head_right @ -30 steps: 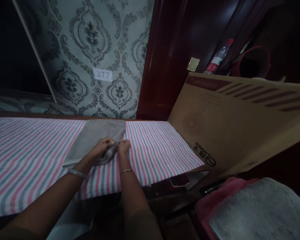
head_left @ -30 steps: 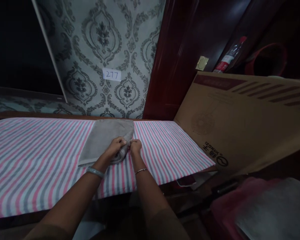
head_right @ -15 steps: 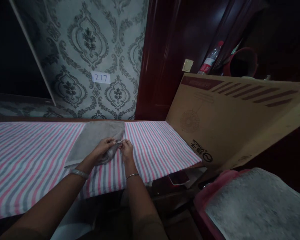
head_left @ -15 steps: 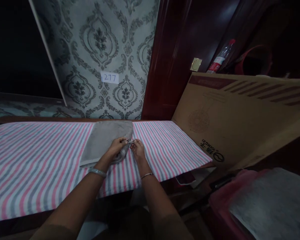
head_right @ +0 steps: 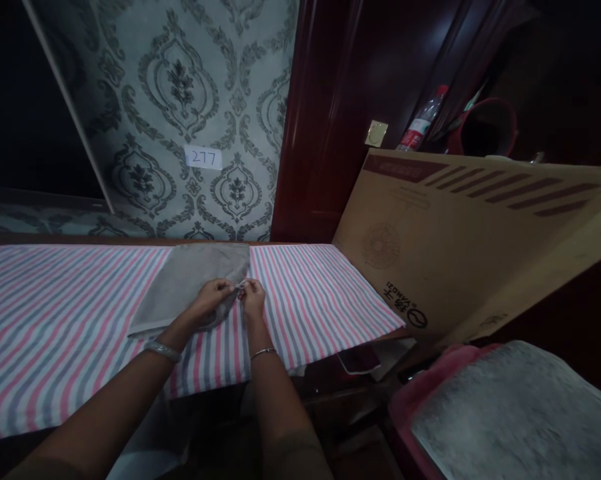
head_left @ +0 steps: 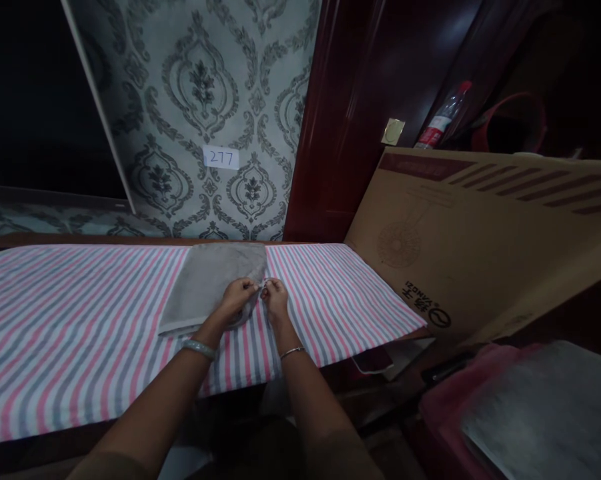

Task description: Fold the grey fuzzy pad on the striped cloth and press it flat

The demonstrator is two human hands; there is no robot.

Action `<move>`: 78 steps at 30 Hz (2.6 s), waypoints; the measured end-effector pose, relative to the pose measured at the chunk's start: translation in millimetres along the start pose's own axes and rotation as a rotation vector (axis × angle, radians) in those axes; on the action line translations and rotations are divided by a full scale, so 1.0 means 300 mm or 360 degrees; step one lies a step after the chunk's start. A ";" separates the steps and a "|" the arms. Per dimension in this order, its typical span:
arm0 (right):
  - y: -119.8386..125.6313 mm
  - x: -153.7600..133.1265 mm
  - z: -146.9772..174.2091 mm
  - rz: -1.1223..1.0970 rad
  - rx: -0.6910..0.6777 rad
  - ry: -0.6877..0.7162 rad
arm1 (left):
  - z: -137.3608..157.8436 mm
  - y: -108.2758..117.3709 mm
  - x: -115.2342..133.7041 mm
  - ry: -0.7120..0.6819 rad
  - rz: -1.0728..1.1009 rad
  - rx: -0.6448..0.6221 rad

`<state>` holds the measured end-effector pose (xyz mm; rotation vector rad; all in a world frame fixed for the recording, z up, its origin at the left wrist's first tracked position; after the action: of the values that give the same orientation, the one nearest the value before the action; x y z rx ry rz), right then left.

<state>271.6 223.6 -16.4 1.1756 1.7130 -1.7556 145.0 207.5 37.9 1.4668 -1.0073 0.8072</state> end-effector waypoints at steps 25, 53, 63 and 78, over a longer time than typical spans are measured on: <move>0.044 -0.023 -0.011 -0.0325 0.0048 -0.0041 | 0.017 0.018 0.004 0.0002 0.0218 0.0099; 0.001 -0.065 0.121 -0.0301 -0.0145 0.0004 | -0.013 -0.089 0.128 -0.0123 -0.1556 -0.0211; -0.089 -0.261 0.281 0.0391 -0.0405 0.0346 | -0.022 -0.073 0.112 -0.0158 -0.1478 -0.0223; 0.420 -0.576 0.646 0.1536 -0.0879 -0.0330 | -0.051 -0.030 0.064 -0.0115 -0.0878 0.0005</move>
<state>413.0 -25.1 22.1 1.1916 1.0769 -0.7254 161.7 220.0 53.7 1.6763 -0.6013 0.3579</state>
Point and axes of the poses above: each hand's wrist, its own z-axis away from the middle knuckle, its own y-axis out of the back of the hand, x = y × z, the point moved 6 cm from there along -z, towards the middle knuckle, and after that the axes turned 6 degrees about -z, right-handed, at the moved point
